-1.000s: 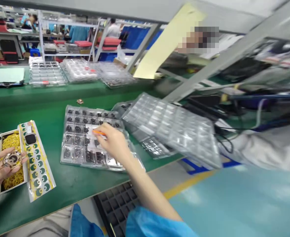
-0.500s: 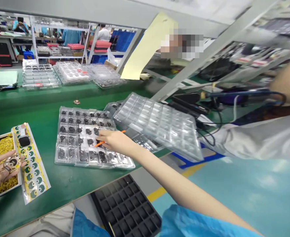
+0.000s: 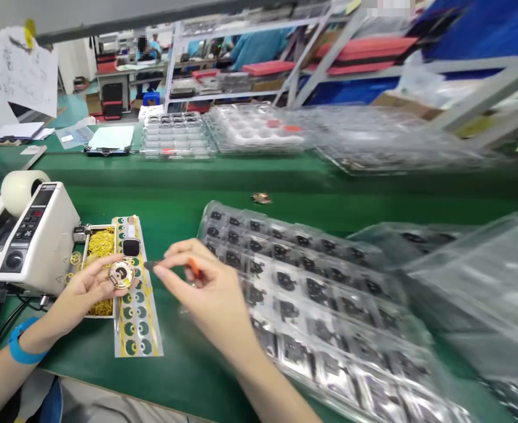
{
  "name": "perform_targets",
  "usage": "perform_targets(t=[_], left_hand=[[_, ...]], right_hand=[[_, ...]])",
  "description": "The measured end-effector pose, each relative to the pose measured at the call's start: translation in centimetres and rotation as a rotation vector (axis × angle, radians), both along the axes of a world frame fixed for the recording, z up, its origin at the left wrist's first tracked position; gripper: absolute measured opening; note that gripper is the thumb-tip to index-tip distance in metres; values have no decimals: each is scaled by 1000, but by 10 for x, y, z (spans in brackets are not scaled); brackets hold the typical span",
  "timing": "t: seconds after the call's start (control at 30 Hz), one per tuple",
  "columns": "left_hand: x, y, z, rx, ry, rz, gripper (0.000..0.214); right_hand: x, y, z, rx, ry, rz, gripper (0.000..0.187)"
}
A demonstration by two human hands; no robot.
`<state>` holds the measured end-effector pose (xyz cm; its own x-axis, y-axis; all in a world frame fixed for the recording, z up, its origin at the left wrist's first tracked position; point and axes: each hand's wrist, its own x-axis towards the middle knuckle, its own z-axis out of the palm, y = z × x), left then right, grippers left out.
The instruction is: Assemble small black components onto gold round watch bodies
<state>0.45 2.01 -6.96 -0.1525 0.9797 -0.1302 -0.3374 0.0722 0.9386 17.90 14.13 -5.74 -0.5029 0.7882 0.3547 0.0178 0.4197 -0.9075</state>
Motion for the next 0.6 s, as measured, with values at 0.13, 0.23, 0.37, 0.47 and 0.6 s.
perform_targets(t=[0.13,0.23,0.37,0.47,0.6], left_hand=[[3,-1,0,23,6,-57,45],[5,-1,1,-9,29,-70,43],[8,-2,2,-26,52,-70,42],[9,-3,1,-33,77,-60,41],[9,-2,1,-25,84,-70,40]], right_hand=[[-17,-9,-9,-173,-52,114,17],[-17,-14,-12,-243,-63,166,18],[-16,-18,-17,-297,-64,183,20],[-17,-19,-20,-316,-75,174,21],[-19,-20,-20,-304,-78,143,20]])
